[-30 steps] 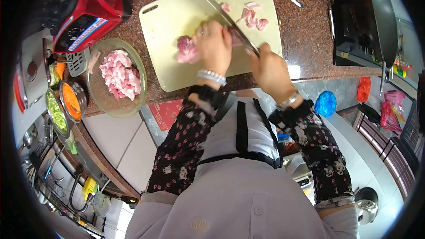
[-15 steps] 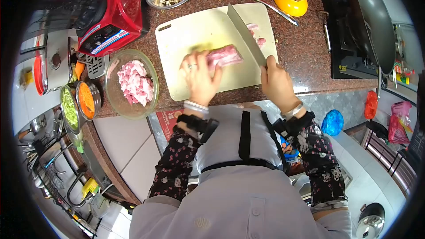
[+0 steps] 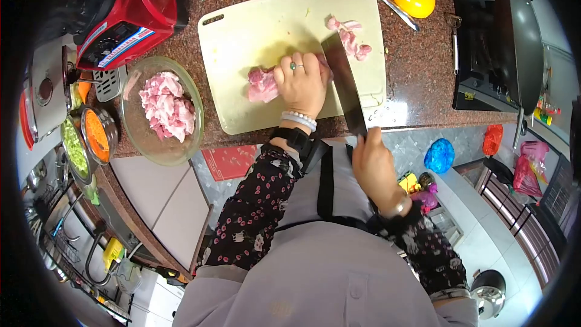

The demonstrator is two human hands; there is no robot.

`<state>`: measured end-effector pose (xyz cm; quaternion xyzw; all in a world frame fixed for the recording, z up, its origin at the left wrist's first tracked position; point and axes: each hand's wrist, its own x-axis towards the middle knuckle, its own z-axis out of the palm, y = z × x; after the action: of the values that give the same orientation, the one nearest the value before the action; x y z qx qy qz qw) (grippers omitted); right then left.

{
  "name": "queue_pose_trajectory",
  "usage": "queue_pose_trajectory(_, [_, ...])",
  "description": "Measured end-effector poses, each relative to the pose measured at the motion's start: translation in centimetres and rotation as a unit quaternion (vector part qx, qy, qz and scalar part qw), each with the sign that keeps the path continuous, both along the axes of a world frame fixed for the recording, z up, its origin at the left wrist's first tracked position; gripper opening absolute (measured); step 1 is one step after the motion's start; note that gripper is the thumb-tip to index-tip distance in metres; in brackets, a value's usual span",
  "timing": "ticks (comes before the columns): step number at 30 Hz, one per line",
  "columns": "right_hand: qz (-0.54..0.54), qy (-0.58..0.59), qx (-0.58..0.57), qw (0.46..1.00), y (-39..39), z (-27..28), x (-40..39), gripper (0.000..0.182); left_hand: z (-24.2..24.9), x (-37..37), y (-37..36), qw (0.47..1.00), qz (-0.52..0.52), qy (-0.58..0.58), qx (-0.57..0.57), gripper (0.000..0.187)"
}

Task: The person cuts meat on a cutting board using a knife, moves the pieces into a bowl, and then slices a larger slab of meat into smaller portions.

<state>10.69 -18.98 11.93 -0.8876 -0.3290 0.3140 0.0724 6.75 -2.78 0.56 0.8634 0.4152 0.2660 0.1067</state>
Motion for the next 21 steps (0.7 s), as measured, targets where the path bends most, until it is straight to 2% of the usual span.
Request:
queue_pose_trajectory(2, [0.035,-0.053,0.055,0.996,3.3,-2.8,0.6,0.022,0.1,-0.1,0.2,1.0,-0.005,0.011,-0.005,0.019])
queue_pose_trajectory(4, [0.13,-0.167,0.106,0.972,8.6,-3.8,2.4,0.021,-0.1,-0.2,0.5,1.0,-0.004,0.015,0.0,0.02])
queue_pose_trajectory(6, [0.049,-0.115,0.137,0.983,11.8,-4.1,4.3,0.02,-0.3,-0.7,0.3,1.0,-0.003,0.028,0.006,0.021])
queue_pose_trajectory(9, [0.105,-0.13,0.138,0.976,10.5,-3.4,7.2,0.02,0.0,-0.3,0.5,1.0,0.006,-0.008,0.008,0.017])
queue_pose_trajectory(13, [0.033,-0.088,0.144,0.985,6.9,-0.6,6.5,0.02,-0.7,-1.0,0.8,0.991,-0.009,-0.124,-0.041,0.013])
queue_pose_trajectory(16, [0.032,-0.039,0.145,0.988,5.9,0.4,3.5,0.018,-0.9,-1.1,0.9,0.994,-0.017,-0.097,-0.04,0.013])
queue_pose_trajectory(19, [0.057,-0.095,0.1,0.989,5.5,-0.8,1.4,0.017,0.0,-0.6,0.7,1.0,0.001,0.002,0.028,0.016])
queue_pose_trajectory(21, [0.065,-0.091,0.08,0.99,4.2,-0.9,0.8,0.018,-0.3,-0.4,0.5,1.0,0.009,0.002,0.019,0.018])
